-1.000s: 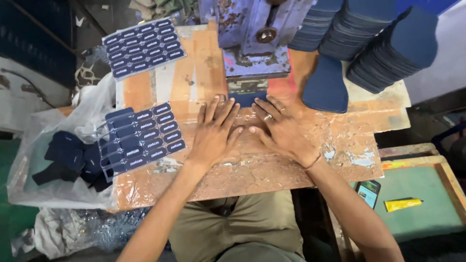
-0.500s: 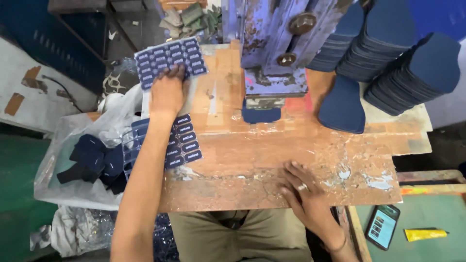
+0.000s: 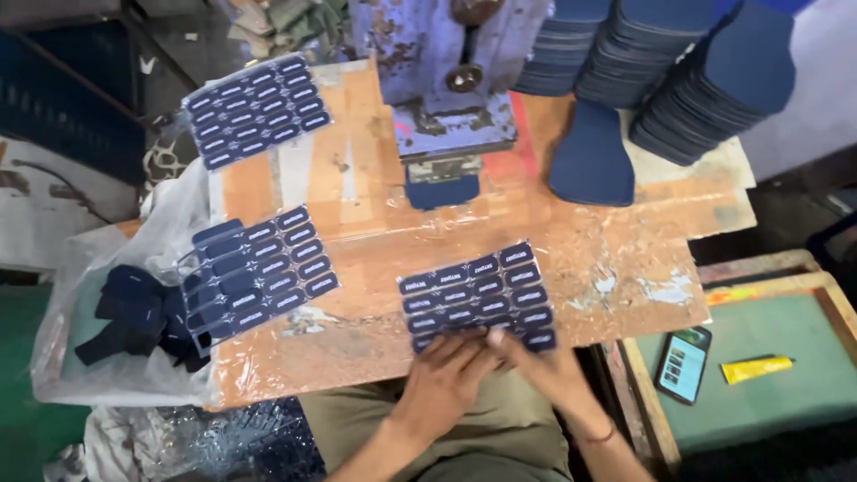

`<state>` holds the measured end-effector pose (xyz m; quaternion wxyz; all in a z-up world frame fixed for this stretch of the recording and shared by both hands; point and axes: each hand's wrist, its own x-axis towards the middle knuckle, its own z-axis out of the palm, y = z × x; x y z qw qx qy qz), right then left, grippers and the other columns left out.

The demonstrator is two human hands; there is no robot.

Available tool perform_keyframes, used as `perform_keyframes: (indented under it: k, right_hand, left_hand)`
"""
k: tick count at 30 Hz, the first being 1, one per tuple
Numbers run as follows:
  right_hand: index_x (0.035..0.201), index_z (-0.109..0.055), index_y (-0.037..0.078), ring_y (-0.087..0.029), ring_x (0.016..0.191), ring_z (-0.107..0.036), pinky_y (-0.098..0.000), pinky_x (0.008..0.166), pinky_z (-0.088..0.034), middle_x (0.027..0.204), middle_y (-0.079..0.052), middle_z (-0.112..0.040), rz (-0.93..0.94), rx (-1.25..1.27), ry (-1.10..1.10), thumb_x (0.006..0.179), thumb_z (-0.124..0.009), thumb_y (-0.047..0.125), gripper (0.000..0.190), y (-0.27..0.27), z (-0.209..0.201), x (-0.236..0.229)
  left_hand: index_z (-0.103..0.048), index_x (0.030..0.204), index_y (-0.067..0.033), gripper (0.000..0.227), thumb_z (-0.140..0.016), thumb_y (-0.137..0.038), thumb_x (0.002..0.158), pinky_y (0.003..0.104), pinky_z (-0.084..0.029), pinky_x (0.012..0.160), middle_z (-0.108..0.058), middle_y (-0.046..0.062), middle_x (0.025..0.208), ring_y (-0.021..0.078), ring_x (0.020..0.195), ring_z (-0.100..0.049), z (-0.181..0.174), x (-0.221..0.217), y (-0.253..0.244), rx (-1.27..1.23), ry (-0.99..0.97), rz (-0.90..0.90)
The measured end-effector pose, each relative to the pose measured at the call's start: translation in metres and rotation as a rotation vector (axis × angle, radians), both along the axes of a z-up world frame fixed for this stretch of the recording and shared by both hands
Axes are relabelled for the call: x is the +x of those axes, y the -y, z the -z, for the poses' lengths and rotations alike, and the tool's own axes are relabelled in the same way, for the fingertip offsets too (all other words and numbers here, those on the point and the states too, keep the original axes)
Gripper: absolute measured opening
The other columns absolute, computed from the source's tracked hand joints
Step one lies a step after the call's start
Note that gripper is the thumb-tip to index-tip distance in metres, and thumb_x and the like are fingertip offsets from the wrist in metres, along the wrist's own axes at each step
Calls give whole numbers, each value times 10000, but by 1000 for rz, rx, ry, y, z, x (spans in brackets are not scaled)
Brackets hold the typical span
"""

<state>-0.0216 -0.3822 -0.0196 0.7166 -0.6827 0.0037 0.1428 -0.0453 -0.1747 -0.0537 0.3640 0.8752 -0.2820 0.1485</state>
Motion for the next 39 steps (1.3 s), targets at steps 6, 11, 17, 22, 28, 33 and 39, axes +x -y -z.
perform_keyframes:
  k: [6, 11, 17, 22, 28, 33, 39]
  right_hand:
    - [942, -709, -32, -125, 571, -701, -266, 485, -559, 750, -58, -749, 319, -456, 151, 976, -682, 138, 176, 45, -8, 3]
    - [992, -678, -33, -125, 596, -681, -257, 503, -533, 794, -73, -729, 352, -306, 152, 988, -684, 144, 177, 42, -18, 43]
    - [1089, -628, -48, -138, 657, -729, -262, 557, -598, 942, -104, -745, 286, -203, 198, 983, -683, 140, 223, 15, -3, 123]
    - [1074, -625, -83, -161, 620, -743, -281, 513, -585, 894, -119, -763, 267, -383, 244, 990, -670, 115, 220, 0, -9, 132]
    - [1062, -615, -110, -174, 602, -746, -290, 485, -579, 843, -128, -758, 300, -428, 310, 982, -671, 77, 212, 1, -3, 129]
    - [1043, -611, -108, -172, 653, -739, -280, 497, -595, 879, -120, -742, 308, -354, 320, 991, -668, 77, 200, 3, 3, 127]
    - [991, -615, -110, -182, 642, -750, -287, 488, -587, 833, -121, -734, 313, -416, 309, 996, -671, 84, 201, 2, 1, 126]
  left_hand:
    - [-535, 1467, 76, 616, -639, -269, 967, 574, -302, 1163, -461, 256, 1576, 447, 1439, -379, -47, 88, -32, 230, 109, -186]
    - [-532, 1455, 2, 619, -613, -382, 977, 575, -301, 1151, -462, 182, 1555, 411, 1411, -368, -25, 133, -50, 284, 57, -238]
    - [-567, 1442, -58, 526, -597, -340, 998, 544, -295, 1182, -522, 117, 1532, 374, 1442, -388, -22, 133, -52, 224, 61, -250]
    - [-582, 1466, -68, 456, -556, -259, 1052, 507, -291, 1240, -553, 100, 1560, 348, 1505, -394, -22, 134, -54, 141, -13, -277]
    - [-617, 1398, -74, 613, -714, -429, 908, 516, -292, 1177, -548, 119, 1510, 375, 1444, -384, -29, 133, -54, 132, -24, -255]
    - [-624, 1407, -108, 636, -743, -444, 881, 523, -304, 1188, -546, 103, 1517, 371, 1449, -387, -27, 133, -53, 128, -4, -265]
    - [-626, 1410, -103, 624, -735, -447, 900, 534, -301, 1184, -532, 116, 1527, 386, 1452, -378, -27, 132, -53, 151, -3, -252]
